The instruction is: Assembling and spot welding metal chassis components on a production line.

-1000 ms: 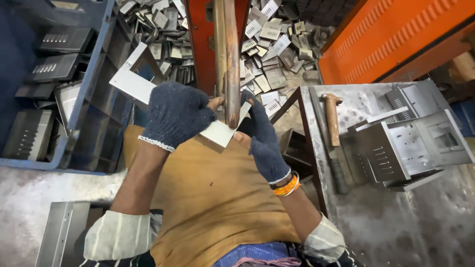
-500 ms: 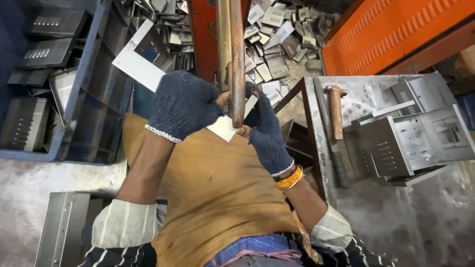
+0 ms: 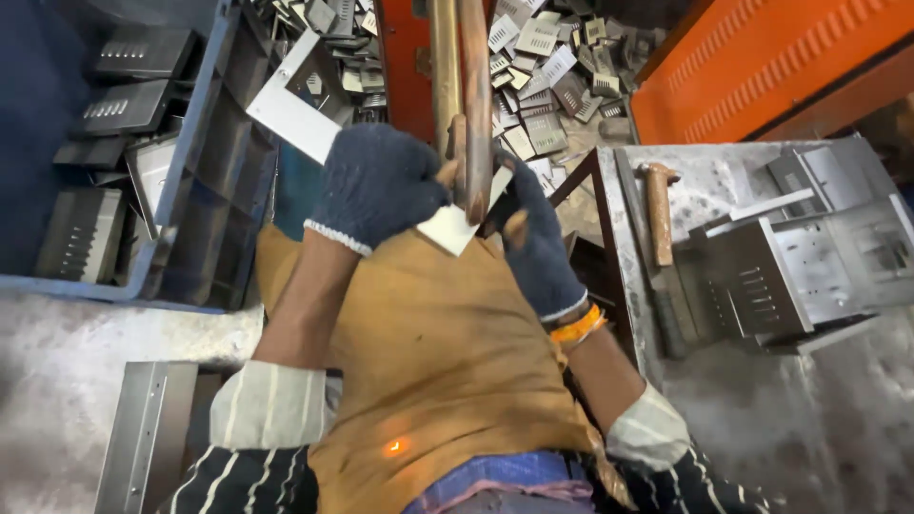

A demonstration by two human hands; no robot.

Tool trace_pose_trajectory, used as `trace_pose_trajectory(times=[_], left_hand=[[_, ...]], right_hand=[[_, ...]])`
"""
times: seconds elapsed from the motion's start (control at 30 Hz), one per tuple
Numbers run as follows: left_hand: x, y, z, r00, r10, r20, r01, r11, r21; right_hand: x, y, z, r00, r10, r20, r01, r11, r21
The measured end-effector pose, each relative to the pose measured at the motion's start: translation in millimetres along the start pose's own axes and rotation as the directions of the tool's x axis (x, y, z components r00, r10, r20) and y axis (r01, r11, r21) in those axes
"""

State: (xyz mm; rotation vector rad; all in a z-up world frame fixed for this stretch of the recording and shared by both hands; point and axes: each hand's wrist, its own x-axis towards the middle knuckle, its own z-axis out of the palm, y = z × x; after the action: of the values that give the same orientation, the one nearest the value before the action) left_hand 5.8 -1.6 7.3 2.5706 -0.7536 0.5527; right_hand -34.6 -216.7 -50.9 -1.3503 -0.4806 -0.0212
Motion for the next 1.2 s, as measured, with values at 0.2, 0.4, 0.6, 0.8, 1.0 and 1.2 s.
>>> trace_pose_trajectory(times=[0.2, 0.4, 0.6, 0.8, 1.0, 1.2], left_hand=[[17, -5, 13, 0.997, -0.072, -0.019, 0.073, 0.997, 0.036], [21, -2, 4, 0.995, -0.087, 0.041, 0.086, 0.996, 0.030], [16, -9, 17, 0.998, -0.053, 0.046, 0.052, 0.998, 0.020], [-20, 9, 9, 0.991, -0.089, -0.100, 0.084, 0.995, -0.058], [-81, 53, 13, 0.940, -0.337, -0.056, 0.332, 0.939, -0.086], [-92, 90, 34, 0.956, -0.294, -0.005, 0.292, 0.953, -0.083]], right_hand=[[16, 17, -25, 0.998, 0.054, -0.007, -0.054, 0.998, 0.023], [18, 0, -19, 0.998, 0.060, -0.031, -0.064, 0.987, -0.147], [4, 26, -29, 0.996, 0.058, 0.066, -0.069, 0.984, 0.166], [-32, 27, -23, 0.988, -0.108, 0.113, 0.135, 0.955, -0.264], [-65, 16, -3, 0.993, 0.048, 0.105, -0.013, 0.951, -0.308], [-81, -5, -18, 0.990, -0.066, 0.121, 0.091, 0.973, -0.213]])
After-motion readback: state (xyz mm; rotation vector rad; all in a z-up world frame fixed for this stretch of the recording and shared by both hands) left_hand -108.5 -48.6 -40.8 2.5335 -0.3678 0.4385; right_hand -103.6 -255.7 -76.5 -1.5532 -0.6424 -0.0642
